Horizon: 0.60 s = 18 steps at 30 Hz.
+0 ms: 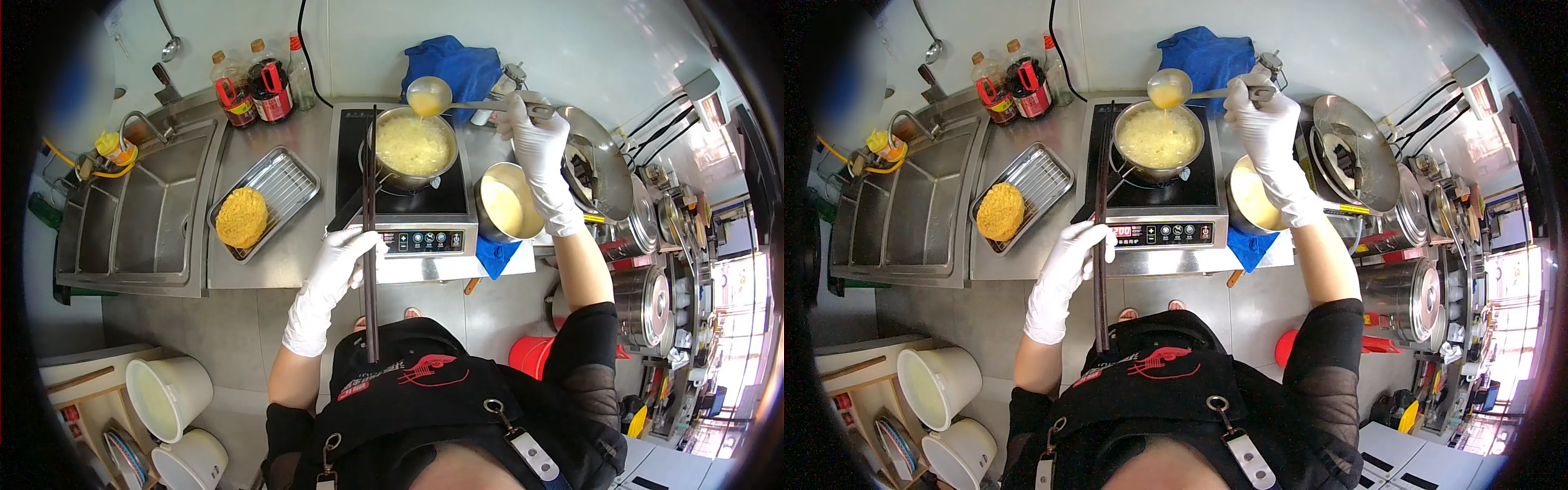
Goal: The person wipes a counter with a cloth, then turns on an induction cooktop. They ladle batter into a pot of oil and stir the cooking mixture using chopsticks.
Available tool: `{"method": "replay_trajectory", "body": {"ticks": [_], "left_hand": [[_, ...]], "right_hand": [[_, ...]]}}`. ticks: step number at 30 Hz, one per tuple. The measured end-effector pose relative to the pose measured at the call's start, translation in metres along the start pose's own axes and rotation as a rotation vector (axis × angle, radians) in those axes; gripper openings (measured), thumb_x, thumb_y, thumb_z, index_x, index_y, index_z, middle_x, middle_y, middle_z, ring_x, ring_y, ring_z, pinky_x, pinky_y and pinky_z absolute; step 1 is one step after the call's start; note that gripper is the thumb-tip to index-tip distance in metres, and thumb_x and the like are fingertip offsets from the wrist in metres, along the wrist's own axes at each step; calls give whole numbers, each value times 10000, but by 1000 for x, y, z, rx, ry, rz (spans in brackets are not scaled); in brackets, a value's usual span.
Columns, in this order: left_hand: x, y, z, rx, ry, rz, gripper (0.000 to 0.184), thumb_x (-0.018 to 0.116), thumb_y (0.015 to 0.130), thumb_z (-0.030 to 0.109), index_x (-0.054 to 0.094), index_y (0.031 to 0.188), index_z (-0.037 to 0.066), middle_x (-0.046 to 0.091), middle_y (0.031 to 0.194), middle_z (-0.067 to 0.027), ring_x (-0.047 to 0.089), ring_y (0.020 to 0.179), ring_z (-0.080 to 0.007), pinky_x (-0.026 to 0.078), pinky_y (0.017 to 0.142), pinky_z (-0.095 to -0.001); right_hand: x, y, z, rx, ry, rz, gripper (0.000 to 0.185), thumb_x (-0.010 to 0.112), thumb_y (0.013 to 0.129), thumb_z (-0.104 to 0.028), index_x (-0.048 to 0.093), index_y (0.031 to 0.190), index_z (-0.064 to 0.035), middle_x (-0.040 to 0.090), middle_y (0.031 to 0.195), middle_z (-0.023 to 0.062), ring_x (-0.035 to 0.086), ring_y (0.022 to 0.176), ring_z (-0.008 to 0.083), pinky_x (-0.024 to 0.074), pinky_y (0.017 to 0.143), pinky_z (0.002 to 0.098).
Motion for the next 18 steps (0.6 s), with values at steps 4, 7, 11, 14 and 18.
{"method": "replay_trajectory", "body": {"ticks": [4, 7, 11, 14, 18], "left_hand": [[-1, 0, -1, -10, -9, 12, 185, 522, 897, 213, 599, 805, 72, 585, 627, -29, 378, 367, -25, 255, 316, -162], [-3, 1, -1, -5, -5, 17, 182, 522, 895, 212, 598, 801, 75, 586, 625, -29, 378, 366, -25, 254, 315, -161], [-3, 2, -1, -9, -16, 12, 181, 523, 894, 211, 598, 800, 76, 585, 622, -31, 376, 365, -26, 254, 316, -161], [-3, 2, -1, -12, -18, 11, 182, 524, 893, 211, 598, 798, 75, 585, 620, -32, 377, 364, -27, 255, 315, -162], [-4, 5, -2, -14, -11, 8, 184, 526, 891, 212, 599, 795, 74, 585, 619, -33, 383, 365, -30, 258, 315, -164]], "right_hand": [[3, 0, -2, 14, -31, 3, 197, 590, 887, -179, 622, 917, 14, 648, 674, 83, 563, 518, 81, 464, 485, 208], [5, 0, 1, 54, 40, 2, 197, 626, 856, -190, 643, 899, 2, 616, 664, 32, 543, 541, 50, 433, 492, 181], [6, 0, -3, -9, -6, 2, 172, 612, 858, -156, 641, 887, 11, 614, 656, 29, 544, 545, 48, 435, 497, 179], [3, 0, -1, -60, -62, -21, 170, 593, 874, -148, 628, 901, 17, 633, 673, 58, 558, 541, 60, 452, 497, 191], [0, -3, -1, -77, -68, -60, 170, 578, 885, -139, 620, 926, 21, 658, 702, 80, 575, 546, 68, 465, 491, 200]]}}
Point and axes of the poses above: each hand's wrist, its own y-axis towards the middle knuckle, its own x-axis out of the palm, z = x × y, the point moved 8 cm from there along y, towards the middle knuckle
